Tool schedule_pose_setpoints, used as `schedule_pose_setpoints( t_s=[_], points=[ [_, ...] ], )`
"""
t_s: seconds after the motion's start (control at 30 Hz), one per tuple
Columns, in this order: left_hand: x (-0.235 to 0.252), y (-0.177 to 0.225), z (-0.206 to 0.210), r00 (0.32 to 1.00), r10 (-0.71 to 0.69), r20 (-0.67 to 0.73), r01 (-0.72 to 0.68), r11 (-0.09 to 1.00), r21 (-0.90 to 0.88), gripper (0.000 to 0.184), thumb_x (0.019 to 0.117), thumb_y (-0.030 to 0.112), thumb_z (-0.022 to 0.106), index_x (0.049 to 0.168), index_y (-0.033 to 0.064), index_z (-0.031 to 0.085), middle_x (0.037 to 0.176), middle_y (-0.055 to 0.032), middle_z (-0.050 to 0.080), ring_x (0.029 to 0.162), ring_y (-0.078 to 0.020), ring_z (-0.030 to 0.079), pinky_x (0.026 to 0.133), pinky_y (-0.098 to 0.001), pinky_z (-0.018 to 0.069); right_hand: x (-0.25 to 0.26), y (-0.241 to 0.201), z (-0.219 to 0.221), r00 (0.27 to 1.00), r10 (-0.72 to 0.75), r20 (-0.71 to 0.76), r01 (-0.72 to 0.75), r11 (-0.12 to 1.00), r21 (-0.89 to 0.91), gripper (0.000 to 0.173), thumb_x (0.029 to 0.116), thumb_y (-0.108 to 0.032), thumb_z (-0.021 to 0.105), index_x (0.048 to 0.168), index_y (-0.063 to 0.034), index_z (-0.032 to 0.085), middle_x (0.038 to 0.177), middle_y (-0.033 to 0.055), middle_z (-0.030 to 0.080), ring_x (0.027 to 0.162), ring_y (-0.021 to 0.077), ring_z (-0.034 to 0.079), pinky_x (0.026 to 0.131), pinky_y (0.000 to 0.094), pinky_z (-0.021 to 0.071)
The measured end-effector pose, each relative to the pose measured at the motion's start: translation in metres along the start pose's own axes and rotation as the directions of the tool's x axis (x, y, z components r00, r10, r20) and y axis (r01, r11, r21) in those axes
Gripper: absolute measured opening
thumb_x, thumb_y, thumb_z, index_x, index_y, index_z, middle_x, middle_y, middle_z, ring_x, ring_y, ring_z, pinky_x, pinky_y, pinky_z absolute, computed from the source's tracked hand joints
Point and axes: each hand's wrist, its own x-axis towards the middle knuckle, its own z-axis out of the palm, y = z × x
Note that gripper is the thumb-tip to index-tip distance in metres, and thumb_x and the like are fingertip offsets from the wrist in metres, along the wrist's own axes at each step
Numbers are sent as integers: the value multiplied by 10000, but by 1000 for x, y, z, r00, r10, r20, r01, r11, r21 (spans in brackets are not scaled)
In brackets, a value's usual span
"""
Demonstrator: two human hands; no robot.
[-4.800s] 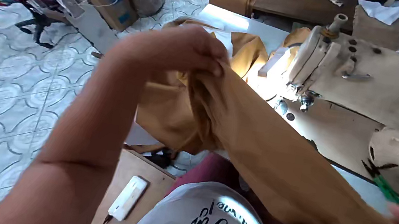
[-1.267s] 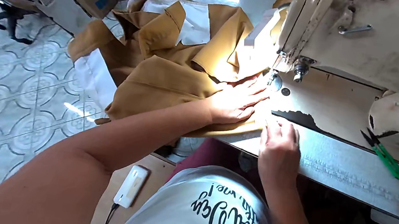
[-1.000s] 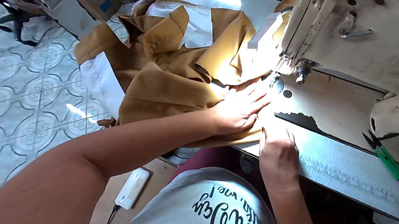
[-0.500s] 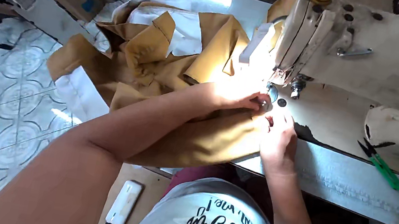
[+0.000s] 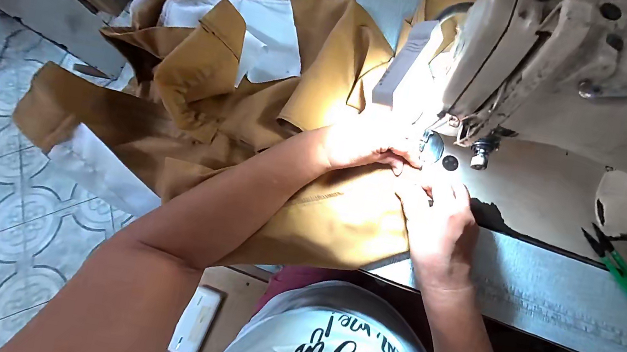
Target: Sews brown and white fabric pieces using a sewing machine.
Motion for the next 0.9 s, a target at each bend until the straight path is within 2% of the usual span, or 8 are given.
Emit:
schedule_pose_setpoints(
  t_s=[0.13, 0.23, 0.33, 0.47, 0.57, 0.73, 0.8, 0.9],
  points=[
    [4, -1, 0, 1000, 22, -3, -22, 1000, -12, 151, 944, 129, 677, 1007, 126, 814, 963, -73, 764, 947, -218, 709, 854, -393, 517, 4, 0, -1, 1000, -2, 9, 2, 1000, -11, 230, 895, -215, 785, 1031, -35, 742, 1068, 189, 690, 915, 323, 707, 724, 470, 588],
    [6, -4, 3, 1000, 11, 17, -11, 1000, -20, 151, 970, 135, 659, 1008, 123, 804, 969, -61, 757, 962, -206, 696, 868, -381, 510, 7, 3, -4, 1000, -23, 20, 25, 991, -131, 219, 907, -265, 762, 997, -67, 733, 1004, 147, 707, 845, 310, 713, 644, 477, 570],
    [6, -1, 7, 1000, -18, -15, 18, 1000, 13, 166, 991, 158, 637, 999, 133, 801, 952, -53, 753, 954, -200, 699, 864, -382, 515, 10, 5, -8, 998, -53, 16, 55, 978, -200, 164, 904, -229, 723, 953, -74, 745, 946, 127, 730, 880, 323, 715, 691, 501, 559],
    [8, 5, 13, 992, -71, -102, 74, 997, 24, 153, 993, 181, 648, 990, 113, 784, 958, -69, 732, 950, -196, 692, 858, -374, 521, 14, 9, -10, 999, -54, 9, 54, 985, -162, 85, 915, -160, 702, 893, -82, 725, 867, 113, 717, 790, 298, 710, 622, 486, 543],
    [9, 8, 19, 981, -85, -175, 102, 991, 86, 146, 991, 197, 651, 965, 112, 766, 987, -88, 727, 964, -222, 694, 856, -410, 528, 16, 12, -11, 999, -39, 6, 40, 992, -123, 99, 944, -166, 692, 926, -76, 728, 808, 106, 704, 706, 286, 690, 577, 483, 529],
    [10, 12, 21, 975, -115, -190, 131, 989, 74, 212, 1018, 57, 554, 946, 66, 753, 1002, -126, 711, 978, -253, 678, 855, -406, 524, 16, 9, -17, 997, 51, 60, -50, 998, -24, 105, 922, -109, 718, 995, -36, 698, 841, 131, 696, 735, 292, 687, 638, 497, 551],
    [9, 11, 20, 975, -139, -174, 148, 988, 39, 258, 1030, 26, 507, 953, 61, 751, 1007, -130, 708, 1010, -251, 672, 888, -398, 520, 12, 10, -20, 993, 78, 89, -81, 996, 28, 177, 890, -55, 735, 1049, -44, 659, 883, 116, 685, 748, 256, 678, 661, 467, 566],
    [6, 8, 18, 970, -169, -172, 177, 984, 31, 274, 1034, 46, 507, 976, 96, 771, 990, -92, 734, 1012, -215, 685, 897, -378, 525, 3, 16, -19, 998, 33, 52, -37, 997, 73, 198, 851, -6, 723, 1039, -49, 678, 922, 101, 687, 775, 217, 674, 682, 411, 572]
  ],
)
